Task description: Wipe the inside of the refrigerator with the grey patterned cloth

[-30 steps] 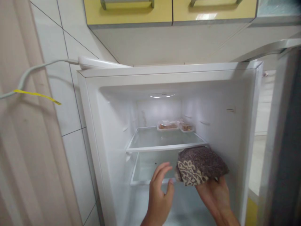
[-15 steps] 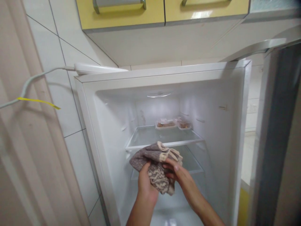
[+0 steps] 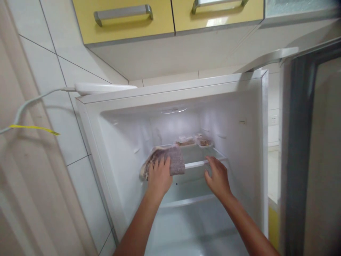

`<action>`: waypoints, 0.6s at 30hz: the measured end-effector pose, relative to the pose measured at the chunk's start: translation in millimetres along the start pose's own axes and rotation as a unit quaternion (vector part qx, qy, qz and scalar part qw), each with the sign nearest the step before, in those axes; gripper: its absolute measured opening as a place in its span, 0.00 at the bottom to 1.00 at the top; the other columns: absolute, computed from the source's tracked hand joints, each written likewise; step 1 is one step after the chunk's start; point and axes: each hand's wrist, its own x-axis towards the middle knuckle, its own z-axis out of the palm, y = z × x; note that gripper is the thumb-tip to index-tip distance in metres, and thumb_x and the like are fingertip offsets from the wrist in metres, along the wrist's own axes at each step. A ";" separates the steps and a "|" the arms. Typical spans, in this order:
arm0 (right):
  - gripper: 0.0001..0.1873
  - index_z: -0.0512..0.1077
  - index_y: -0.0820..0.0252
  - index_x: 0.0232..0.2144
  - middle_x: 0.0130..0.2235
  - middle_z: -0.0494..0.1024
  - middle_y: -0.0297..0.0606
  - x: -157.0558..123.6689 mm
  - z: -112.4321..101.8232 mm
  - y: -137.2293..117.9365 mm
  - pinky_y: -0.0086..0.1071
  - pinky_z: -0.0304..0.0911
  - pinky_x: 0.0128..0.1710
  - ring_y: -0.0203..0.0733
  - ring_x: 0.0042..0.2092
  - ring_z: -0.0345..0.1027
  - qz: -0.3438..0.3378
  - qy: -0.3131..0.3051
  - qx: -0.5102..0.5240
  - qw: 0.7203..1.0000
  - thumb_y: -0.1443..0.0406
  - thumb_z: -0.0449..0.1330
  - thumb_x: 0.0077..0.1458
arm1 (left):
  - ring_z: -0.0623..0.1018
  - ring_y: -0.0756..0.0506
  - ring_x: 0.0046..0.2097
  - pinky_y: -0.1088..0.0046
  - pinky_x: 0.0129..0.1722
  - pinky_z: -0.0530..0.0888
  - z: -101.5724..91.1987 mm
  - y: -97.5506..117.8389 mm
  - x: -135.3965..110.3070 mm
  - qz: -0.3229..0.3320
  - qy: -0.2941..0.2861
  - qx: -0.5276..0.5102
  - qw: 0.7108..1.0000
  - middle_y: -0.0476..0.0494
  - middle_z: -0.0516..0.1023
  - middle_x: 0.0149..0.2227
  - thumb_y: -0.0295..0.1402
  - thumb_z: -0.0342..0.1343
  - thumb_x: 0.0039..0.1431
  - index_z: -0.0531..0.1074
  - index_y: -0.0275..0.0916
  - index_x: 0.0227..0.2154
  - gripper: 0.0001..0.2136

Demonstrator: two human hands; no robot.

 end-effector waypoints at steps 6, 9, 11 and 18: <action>0.27 0.74 0.54 0.54 0.59 0.76 0.47 -9.9 -3.8 14.1 0.59 0.59 0.64 0.57 0.65 0.64 -0.042 -0.011 -0.025 0.999 0.71 0.55 0.52 | 0.77 0.36 0.57 0.56 0.59 0.70 -2.4 -23.7 9.9 -0.055 -0.058 -0.071 0.994 0.34 0.80 0.57 0.29 0.51 0.60 0.73 0.41 0.56 0.21; 0.25 0.75 0.57 0.52 0.58 0.77 0.49 -5.7 -10.7 5.3 0.59 0.60 0.63 0.58 0.63 0.65 -0.032 -0.014 -0.038 0.999 0.72 0.55 0.52 | 0.80 0.36 0.51 0.59 0.50 0.74 -13.0 -37.5 29.5 -0.111 -0.056 -0.156 0.980 0.38 0.83 0.50 0.40 0.50 0.64 0.78 0.45 0.48 0.16; 0.22 0.77 0.57 0.48 0.54 0.79 0.50 0.0 -11.0 -13.1 0.60 0.60 0.61 0.60 0.60 0.67 -0.012 -0.010 -0.041 0.999 0.71 0.56 0.51 | 0.81 0.36 0.48 0.62 0.46 0.74 -17.4 -39.7 45.7 -0.119 -0.059 -0.198 0.971 0.38 0.85 0.46 0.44 0.49 0.64 0.80 0.43 0.42 0.16; 0.12 0.77 0.55 0.36 0.30 0.82 0.36 51.4 49.9 -103.2 0.39 0.72 0.38 0.43 0.32 0.74 0.227 -0.219 0.401 0.860 0.65 0.59 0.48 | 0.81 0.39 0.45 0.66 0.44 0.74 -21.4 -18.8 78.3 -0.084 -0.064 -0.183 0.977 0.37 0.85 0.44 0.37 0.50 0.62 0.79 0.39 0.41 0.14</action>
